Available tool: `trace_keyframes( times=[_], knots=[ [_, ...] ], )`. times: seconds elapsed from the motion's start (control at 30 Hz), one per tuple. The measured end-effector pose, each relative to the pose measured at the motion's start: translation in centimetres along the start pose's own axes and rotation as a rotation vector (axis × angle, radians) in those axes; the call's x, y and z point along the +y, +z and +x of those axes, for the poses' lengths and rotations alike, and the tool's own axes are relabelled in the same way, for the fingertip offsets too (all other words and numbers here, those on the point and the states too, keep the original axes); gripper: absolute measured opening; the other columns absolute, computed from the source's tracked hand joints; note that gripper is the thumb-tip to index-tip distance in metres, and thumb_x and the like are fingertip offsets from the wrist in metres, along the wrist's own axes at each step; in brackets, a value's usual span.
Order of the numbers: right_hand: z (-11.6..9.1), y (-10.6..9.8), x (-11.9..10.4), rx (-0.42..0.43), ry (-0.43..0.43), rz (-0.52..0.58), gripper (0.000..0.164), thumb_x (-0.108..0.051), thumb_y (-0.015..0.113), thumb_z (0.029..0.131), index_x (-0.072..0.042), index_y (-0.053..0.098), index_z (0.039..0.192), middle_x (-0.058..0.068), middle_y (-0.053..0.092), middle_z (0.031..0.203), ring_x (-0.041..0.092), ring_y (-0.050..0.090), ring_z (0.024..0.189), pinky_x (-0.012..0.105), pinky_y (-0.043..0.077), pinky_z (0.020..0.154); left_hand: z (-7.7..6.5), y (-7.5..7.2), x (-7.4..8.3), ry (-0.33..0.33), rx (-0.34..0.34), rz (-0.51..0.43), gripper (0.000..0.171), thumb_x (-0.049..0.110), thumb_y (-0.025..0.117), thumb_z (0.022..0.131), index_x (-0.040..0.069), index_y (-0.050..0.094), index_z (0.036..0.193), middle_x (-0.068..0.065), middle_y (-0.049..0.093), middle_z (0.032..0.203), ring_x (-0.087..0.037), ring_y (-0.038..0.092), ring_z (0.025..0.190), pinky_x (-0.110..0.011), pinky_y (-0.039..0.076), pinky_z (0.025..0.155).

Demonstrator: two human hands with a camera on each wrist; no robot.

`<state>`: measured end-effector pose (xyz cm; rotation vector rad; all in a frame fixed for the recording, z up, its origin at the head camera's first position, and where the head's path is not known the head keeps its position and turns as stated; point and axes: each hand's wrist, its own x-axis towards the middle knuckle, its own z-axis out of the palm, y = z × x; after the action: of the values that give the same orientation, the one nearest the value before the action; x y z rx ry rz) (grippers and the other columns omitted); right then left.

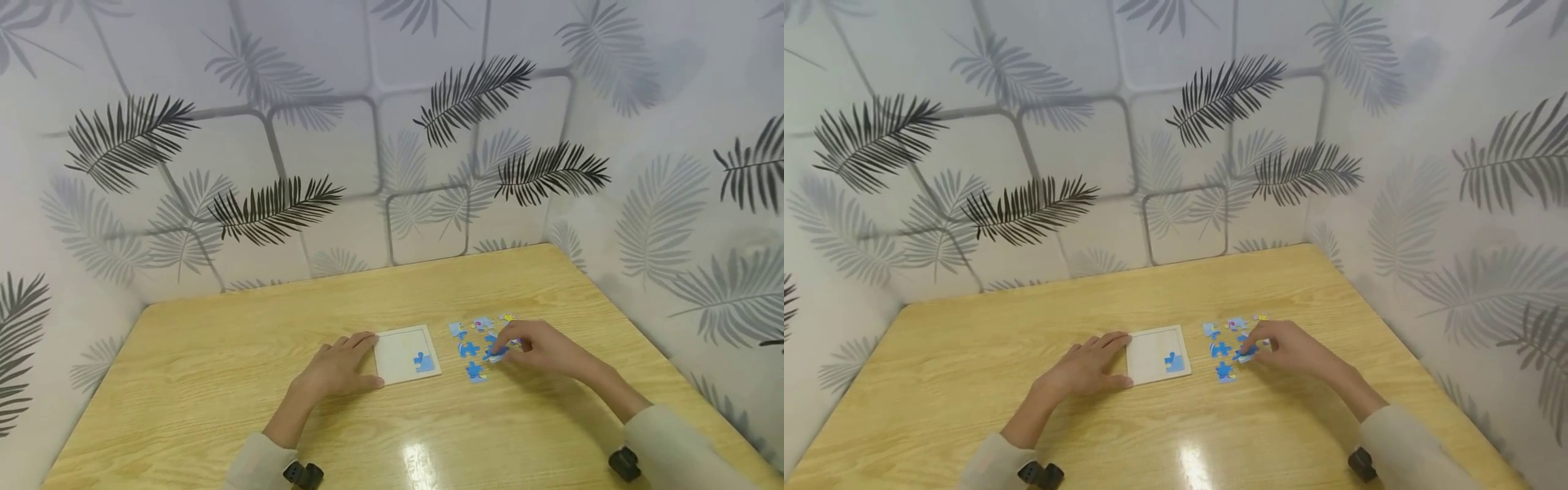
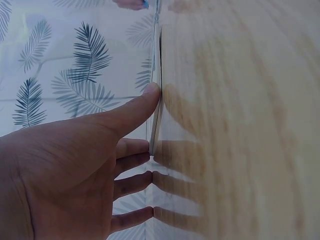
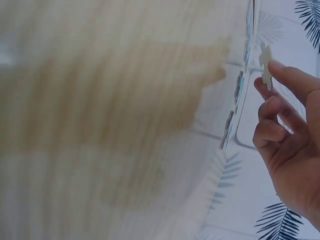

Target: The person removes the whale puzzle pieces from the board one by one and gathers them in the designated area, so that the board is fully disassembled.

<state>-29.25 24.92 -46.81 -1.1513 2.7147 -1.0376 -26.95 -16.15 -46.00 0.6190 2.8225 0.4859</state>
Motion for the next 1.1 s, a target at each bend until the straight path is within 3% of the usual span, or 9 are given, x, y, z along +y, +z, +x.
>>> trace_keyframes(
  times=[0.23,0.53,0.8,1.0,1.1],
  knots=[
    [-1.5,-0.4,0.2,-0.077,0.034,0.025,0.017,-0.008,0.080,0.091,-0.019,0.078,0.104,0.000,0.068,0.105,0.002,0.043,0.062,0.022,0.044,0.057,-0.2,0.1,0.0,0.006,0.009,0.003,0.084,0.049,0.074,0.095,0.010,0.040,0.160,-0.009,0.038,0.165,-0.040,0.038,0.148,-0.068,0.030,0.116],
    [-1.0,-0.2,0.3,-0.079,0.010,-0.009,0.022,0.000,0.082,0.086,-0.017,0.076,0.098,0.003,0.065,0.110,0.003,0.045,0.068,0.022,0.046,0.062,-0.1,0.2,0.0,0.008,0.013,-0.014,0.083,0.048,0.075,0.094,0.010,0.040,0.160,-0.009,0.038,0.165,-0.041,0.037,0.149,-0.069,0.029,0.116],
    [2.2,0.7,-1.1,-0.064,-0.017,-0.015,0.018,-0.005,0.079,0.091,-0.013,0.075,0.107,0.003,0.065,0.099,0.001,0.043,0.060,0.023,0.043,0.057,-0.1,0.1,-0.2,0.020,0.015,-0.010,0.082,0.045,0.074,0.096,0.009,0.039,0.161,-0.011,0.037,0.165,-0.042,0.037,0.148,-0.070,0.027,0.117],
    [5.1,3.2,-2.9,-0.125,0.017,0.089,0.031,-0.007,0.075,0.094,-0.007,0.070,0.125,0.011,0.070,0.118,0.005,0.051,0.063,0.023,0.047,0.059,-0.2,0.1,0.0,0.010,0.011,-0.015,0.084,0.048,0.075,0.094,0.010,0.040,0.160,-0.010,0.038,0.165,-0.041,0.038,0.148,-0.069,0.028,0.117],
    [6.5,4.5,-3.8,-0.141,0.018,0.096,0.035,-0.005,0.075,0.094,-0.008,0.069,0.128,0.010,0.070,0.119,0.005,0.049,0.063,0.023,0.047,0.060,-0.1,0.2,-0.1,0.017,0.008,-0.005,0.083,0.048,0.074,0.095,0.009,0.040,0.160,-0.010,0.038,0.165,-0.041,0.038,0.148,-0.068,0.029,0.117]
  ],
)
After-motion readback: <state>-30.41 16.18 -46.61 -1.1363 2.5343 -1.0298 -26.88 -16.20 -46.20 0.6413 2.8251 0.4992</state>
